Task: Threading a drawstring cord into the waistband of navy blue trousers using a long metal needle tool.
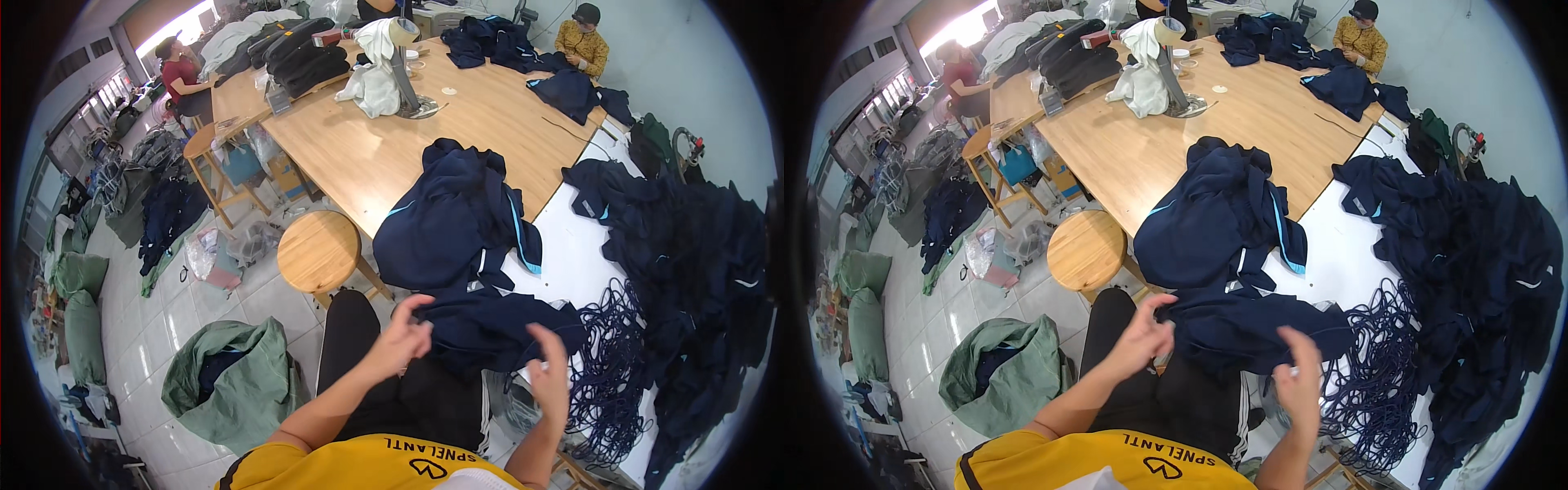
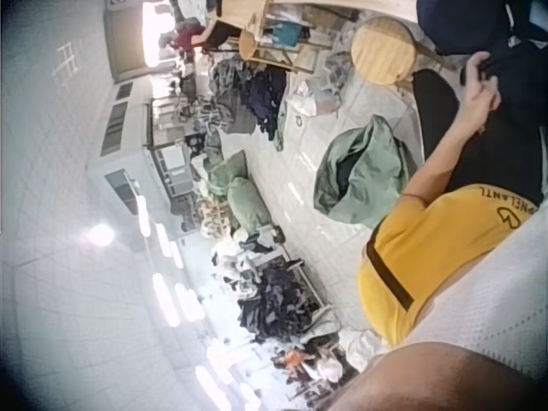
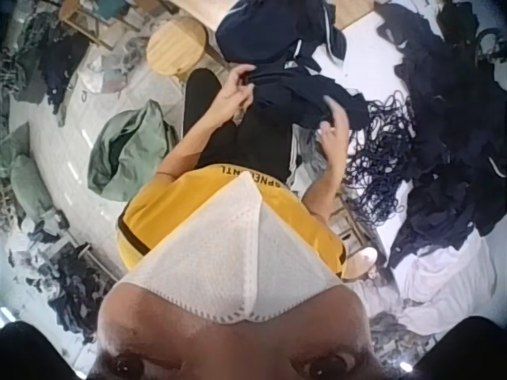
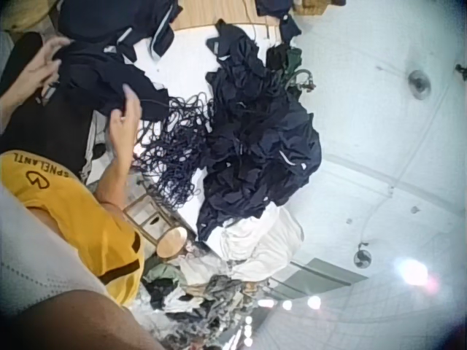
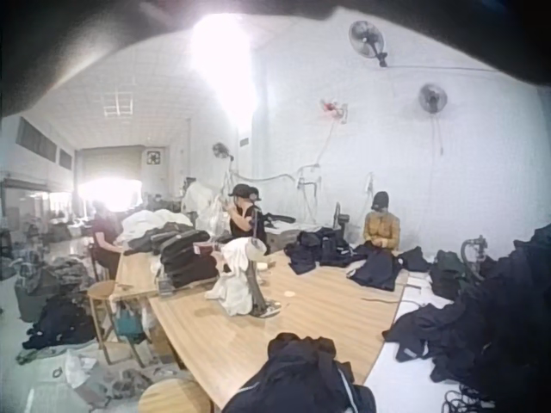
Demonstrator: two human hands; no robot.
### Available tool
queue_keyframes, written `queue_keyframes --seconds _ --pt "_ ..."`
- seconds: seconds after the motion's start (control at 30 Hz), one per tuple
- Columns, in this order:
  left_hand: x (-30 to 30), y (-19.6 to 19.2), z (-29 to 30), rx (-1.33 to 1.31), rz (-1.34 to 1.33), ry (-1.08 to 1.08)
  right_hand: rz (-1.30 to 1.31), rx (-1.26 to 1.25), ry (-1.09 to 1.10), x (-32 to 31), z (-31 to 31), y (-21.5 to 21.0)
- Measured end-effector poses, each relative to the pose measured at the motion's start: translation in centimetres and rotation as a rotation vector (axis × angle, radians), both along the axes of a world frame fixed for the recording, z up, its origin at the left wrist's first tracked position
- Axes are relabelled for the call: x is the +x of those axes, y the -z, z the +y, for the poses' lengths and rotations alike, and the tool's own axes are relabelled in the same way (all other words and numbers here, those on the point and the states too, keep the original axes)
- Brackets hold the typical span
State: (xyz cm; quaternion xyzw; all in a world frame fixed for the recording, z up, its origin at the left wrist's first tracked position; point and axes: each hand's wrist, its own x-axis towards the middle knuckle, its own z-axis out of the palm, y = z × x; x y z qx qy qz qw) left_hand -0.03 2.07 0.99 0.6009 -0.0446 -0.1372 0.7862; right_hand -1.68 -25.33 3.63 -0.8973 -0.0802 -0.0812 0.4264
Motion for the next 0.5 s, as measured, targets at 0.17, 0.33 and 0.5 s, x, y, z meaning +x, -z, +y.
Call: queue_keyframes --seconds 0.17,0.33,0.5 --pt "-0.9 -1.1 -3.4 0.200 -0.084 0.273 0.548 0.643 -0.315 -0.1 5.5 0.6" --pt "-2.3 -1.6 -3.8 0.361 -0.208 0.269 0.426 0.780 -0.282 -0.7 7.4 1.8" --pt "-2.6 -1.2 -4.4 0.351 -0.104 0.260 0.388 1.181 0.042 -1.9 7.5 2.2"
